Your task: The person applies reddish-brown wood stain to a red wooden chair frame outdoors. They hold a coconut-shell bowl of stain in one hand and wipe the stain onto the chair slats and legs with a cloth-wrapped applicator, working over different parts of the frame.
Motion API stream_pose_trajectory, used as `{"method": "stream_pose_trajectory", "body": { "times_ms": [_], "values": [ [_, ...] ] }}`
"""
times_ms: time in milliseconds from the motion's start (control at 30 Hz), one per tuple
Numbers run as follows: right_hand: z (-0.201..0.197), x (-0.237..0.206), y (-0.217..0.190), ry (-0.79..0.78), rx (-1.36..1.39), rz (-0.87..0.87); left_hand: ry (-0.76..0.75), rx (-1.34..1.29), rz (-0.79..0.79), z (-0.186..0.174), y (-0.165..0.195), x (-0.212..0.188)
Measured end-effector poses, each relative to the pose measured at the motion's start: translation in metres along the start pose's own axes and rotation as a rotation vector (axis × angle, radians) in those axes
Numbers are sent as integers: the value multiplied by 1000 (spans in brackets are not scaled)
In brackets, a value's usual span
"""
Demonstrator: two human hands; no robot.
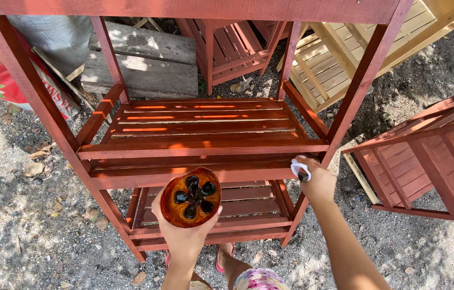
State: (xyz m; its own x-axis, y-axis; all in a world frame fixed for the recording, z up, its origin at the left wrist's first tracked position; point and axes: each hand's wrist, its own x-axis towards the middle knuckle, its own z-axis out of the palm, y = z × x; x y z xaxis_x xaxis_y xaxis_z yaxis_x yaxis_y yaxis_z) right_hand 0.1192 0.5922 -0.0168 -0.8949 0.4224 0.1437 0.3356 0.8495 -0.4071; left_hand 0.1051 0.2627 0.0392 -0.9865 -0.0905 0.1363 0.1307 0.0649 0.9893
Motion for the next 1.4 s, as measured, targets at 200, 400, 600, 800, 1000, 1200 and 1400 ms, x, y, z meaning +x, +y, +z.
{"method": "stream_pose_trajectory", "body": {
  "times_ms": [200,400,600,800,1000,1200,1400],
  "values": [
    [67,-24,-53,-145,419,-386,10,45,-20,-3,-5,0],
    [20,-1,42,-35,-92,100,32,4,34,-14,-7,2],
    [35,-3,8,100,-69,99,142,59,22,-54,-16,4],
    [99,-43,-159,-48,209,-67,224,69,-33,-129,-29,10],
    [140,-42,-290,-117,863,-35,232,471,-88,-202,-39,17],
    [78,-85,-339,-114,1254,267,99,542,-66,-252,-45,25],
    [14,-162,-374,-125,1190,204,-15,507,-25,-261,-31,17]
  ]
}}
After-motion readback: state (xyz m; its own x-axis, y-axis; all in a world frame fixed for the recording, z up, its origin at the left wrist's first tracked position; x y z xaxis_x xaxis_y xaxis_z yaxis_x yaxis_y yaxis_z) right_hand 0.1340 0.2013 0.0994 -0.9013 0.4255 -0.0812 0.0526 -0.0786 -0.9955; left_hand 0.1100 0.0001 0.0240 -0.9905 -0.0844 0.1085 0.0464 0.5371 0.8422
